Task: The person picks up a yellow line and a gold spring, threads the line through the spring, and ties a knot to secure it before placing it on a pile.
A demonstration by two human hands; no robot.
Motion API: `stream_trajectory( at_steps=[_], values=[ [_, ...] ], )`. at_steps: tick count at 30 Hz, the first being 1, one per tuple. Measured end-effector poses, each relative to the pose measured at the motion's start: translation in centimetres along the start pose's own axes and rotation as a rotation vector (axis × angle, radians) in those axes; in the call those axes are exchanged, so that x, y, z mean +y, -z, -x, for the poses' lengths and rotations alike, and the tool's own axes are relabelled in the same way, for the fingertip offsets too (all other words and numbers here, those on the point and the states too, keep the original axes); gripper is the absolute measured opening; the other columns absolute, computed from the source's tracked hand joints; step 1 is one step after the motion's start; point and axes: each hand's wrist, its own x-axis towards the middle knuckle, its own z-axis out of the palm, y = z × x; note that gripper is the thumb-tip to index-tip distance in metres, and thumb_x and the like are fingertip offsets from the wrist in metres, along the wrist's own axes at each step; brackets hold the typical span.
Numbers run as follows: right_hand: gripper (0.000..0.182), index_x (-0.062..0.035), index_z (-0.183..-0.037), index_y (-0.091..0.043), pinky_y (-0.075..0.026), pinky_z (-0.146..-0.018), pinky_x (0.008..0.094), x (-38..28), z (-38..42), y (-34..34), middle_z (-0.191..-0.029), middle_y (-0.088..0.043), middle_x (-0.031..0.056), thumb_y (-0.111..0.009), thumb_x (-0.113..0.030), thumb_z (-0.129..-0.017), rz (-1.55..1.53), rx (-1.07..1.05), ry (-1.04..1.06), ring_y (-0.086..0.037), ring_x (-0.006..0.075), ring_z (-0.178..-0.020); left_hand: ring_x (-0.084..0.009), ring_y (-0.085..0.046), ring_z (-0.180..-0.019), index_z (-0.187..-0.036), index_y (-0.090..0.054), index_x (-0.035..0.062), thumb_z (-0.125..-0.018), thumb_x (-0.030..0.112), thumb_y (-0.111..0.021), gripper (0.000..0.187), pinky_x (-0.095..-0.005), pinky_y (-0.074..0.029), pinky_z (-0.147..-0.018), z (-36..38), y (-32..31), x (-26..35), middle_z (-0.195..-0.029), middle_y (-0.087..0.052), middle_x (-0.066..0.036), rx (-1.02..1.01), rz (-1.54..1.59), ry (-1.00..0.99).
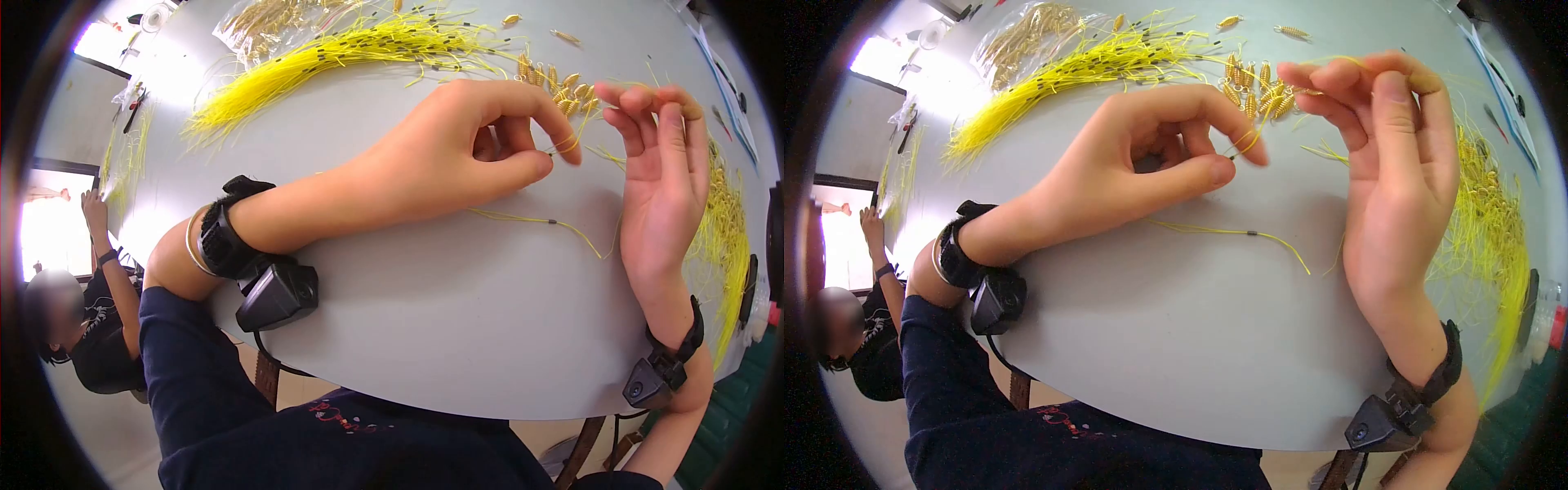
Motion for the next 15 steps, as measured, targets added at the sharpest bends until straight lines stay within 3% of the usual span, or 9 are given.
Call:
stream_trajectory(
  at_steps=[2,5,8,12,15],
  values=[
    [0.022,-0.0021,-0.113,-0.047,-0.044,-0.086,0.0287,-0.1,0.0,-0.1,-0.098,-0.056,0.0084,-0.038,-0.014,-0.097,0.020,0.029,-0.004,-0.057,0.0212,-0.100,-0.0030,-0.046,-0.069,-0.087,-0.061,0.0048,-0.084,0.002,-0.056,0.006,-0.0174,-0.034,-0.058,-0.1,0.1,0.0,-0.075,-0.053,0.003,-0.006,-0.036,-0.102],
    [0.027,-0.0014,-0.119,-0.046,-0.042,-0.082,0.0260,-0.1,0.2,0.1,-0.099,-0.055,0.0067,-0.040,-0.011,-0.095,0.108,0.086,-0.081,-0.056,0.0165,-0.097,-0.0081,-0.046,-0.076,-0.078,-0.056,0.0053,-0.084,-0.003,-0.052,0.011,-0.0198,-0.035,-0.065,-0.3,0.2,-0.5,-0.077,-0.052,0.001,-0.016,-0.089,-0.266],
    [0.028,-0.0012,-0.117,-0.052,-0.039,-0.078,0.0226,0.0,0.4,-0.5,-0.101,-0.055,0.0034,-0.043,-0.011,-0.092,0.283,-0.145,-0.139,-0.052,0.0093,-0.091,-0.0114,-0.045,-0.078,-0.074,-0.055,0.0058,-0.084,-0.006,-0.050,0.016,-0.0223,-0.035,-0.070,-0.1,0.2,-0.1,-0.074,-0.051,0.001,-0.039,0.094,-0.148],
    [0.024,-0.0003,-0.110,-0.055,-0.040,-0.079,0.0232,-0.4,0.6,-1.0,-0.103,-0.053,0.0030,-0.048,-0.015,-0.093,0.142,-0.341,-0.086,-0.052,0.0095,-0.092,-0.0104,-0.044,-0.076,-0.070,-0.055,0.0068,-0.086,-0.006,-0.050,0.021,-0.0229,-0.035,-0.070,-0.3,-0.1,-0.5,-0.075,-0.050,0.001,-0.032,0.173,-0.294],
    [0.020,-0.0004,-0.104,-0.056,-0.041,-0.079,0.0227,0.1,0.4,-0.8,-0.106,-0.051,0.0036,-0.049,-0.015,-0.093,0.263,-0.403,0.036,-0.053,0.0111,-0.093,-0.0091,-0.049,-0.078,-0.076,-0.060,0.0087,-0.083,-0.004,-0.055,0.015,-0.0256,-0.045,-0.075,-0.3,0.2,-0.5,-0.083,-0.052,0.001,-0.128,0.143,-0.307]
  ],
)
